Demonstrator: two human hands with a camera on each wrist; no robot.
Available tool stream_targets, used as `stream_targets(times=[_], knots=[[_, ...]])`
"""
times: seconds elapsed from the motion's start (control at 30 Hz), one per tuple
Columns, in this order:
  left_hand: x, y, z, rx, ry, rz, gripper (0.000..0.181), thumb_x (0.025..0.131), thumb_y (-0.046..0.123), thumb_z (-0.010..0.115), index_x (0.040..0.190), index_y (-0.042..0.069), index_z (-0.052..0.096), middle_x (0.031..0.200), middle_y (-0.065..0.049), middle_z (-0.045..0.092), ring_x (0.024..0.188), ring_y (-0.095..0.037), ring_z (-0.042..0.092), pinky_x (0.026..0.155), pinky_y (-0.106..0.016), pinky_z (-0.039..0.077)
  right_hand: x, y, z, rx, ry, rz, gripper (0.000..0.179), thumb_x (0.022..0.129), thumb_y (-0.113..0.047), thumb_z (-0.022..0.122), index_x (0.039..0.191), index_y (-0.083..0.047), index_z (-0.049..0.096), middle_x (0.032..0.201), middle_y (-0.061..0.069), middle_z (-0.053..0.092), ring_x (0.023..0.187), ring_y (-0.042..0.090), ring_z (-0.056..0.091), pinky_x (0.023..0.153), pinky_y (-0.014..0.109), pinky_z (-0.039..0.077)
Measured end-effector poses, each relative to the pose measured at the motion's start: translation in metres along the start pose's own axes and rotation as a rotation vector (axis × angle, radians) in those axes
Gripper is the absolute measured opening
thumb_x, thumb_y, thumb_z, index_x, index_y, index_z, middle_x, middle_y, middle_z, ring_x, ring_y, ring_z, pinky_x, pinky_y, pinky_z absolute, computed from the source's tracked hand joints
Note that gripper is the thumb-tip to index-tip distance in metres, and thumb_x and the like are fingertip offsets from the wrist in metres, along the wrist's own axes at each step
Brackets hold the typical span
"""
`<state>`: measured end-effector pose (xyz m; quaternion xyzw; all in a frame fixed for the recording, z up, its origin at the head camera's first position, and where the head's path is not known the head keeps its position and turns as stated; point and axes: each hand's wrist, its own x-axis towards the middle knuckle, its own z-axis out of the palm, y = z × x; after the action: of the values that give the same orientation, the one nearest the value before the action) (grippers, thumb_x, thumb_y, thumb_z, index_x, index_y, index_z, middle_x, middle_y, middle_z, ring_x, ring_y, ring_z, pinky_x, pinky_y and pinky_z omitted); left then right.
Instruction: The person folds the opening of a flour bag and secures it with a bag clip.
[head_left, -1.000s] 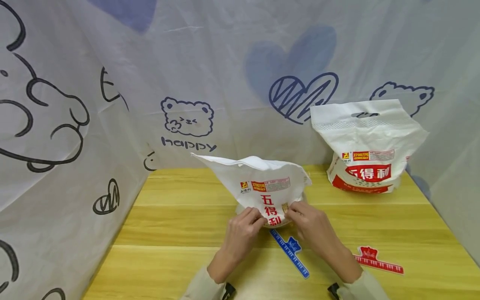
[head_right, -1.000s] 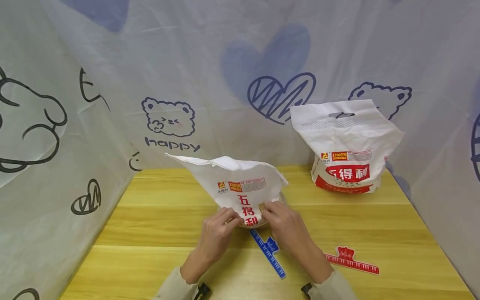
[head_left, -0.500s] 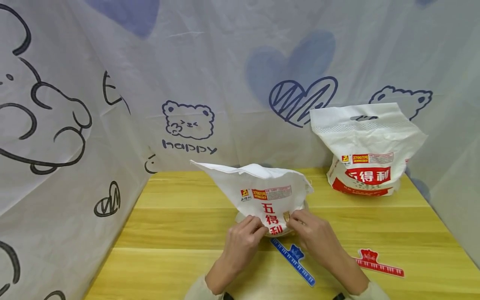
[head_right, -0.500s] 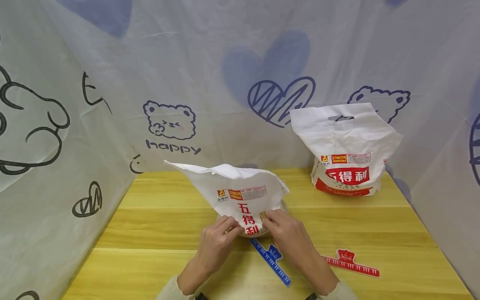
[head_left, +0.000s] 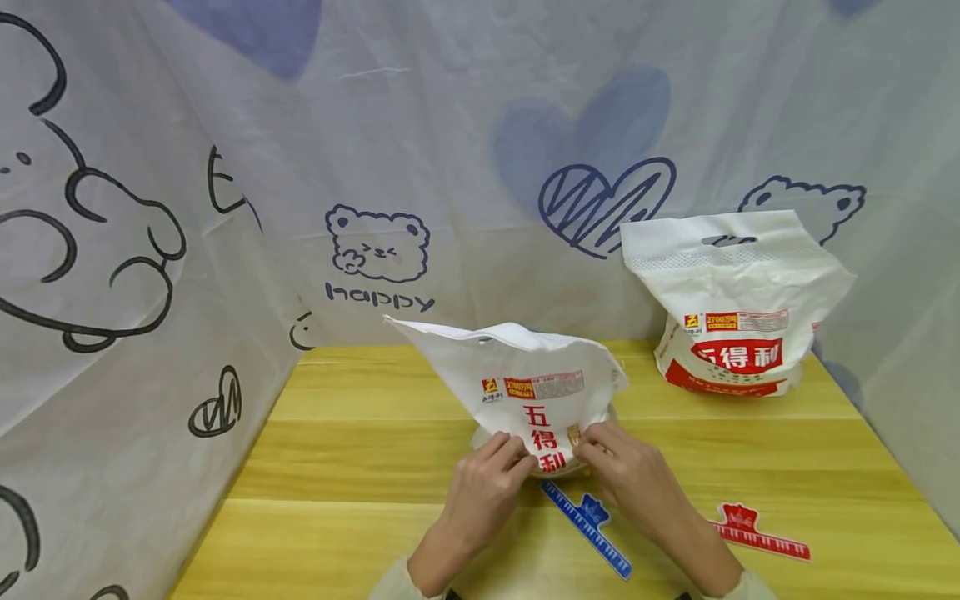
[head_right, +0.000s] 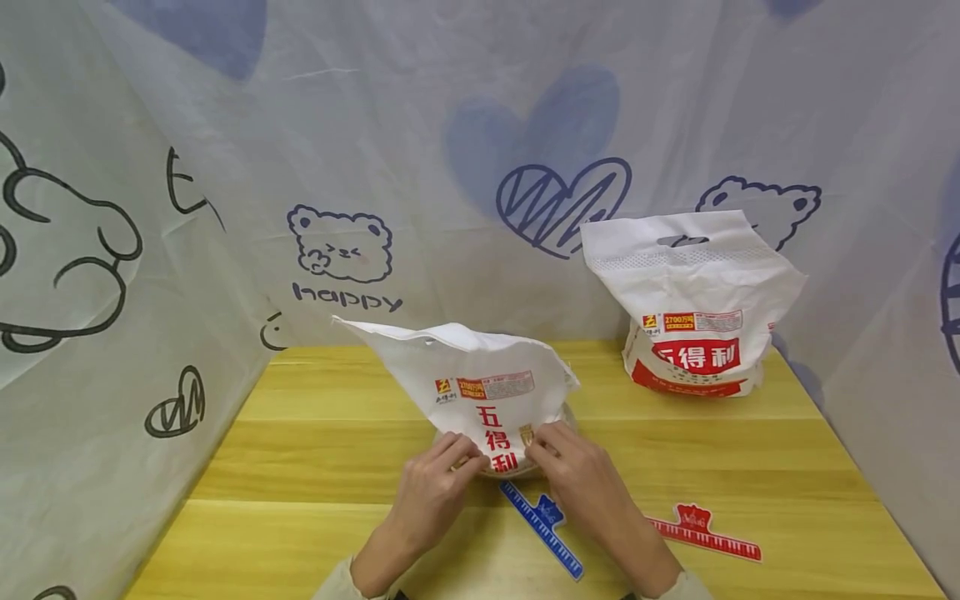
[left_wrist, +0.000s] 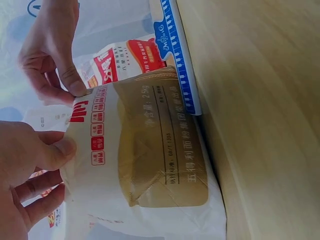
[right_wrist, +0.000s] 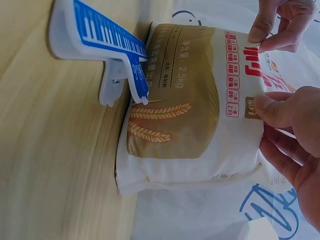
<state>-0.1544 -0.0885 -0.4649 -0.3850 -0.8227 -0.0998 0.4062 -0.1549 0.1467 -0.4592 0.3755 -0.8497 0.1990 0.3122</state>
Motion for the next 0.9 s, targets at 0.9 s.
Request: stream_targets(times=[0.9], knots=[[0.063, -0.024, -0.044, -0.131, 0.167, -0.011, 0.023, 0.090, 0.002, 0.072, 0.112, 0.007, 0.076, 0.117, -0.012, 0.069, 0.109, -0.031, 0.062, 0.104, -0.042, 0.049, 0.025, 0.023, -0.038, 0.174, 0.395, 0.077, 0.040, 0.103, -0.037, 0.062, 0.099, 0.000, 0.075, 0.102, 0.011, 0.071, 0.092, 0.027, 0.067, 0.098, 0.014, 0.046]])
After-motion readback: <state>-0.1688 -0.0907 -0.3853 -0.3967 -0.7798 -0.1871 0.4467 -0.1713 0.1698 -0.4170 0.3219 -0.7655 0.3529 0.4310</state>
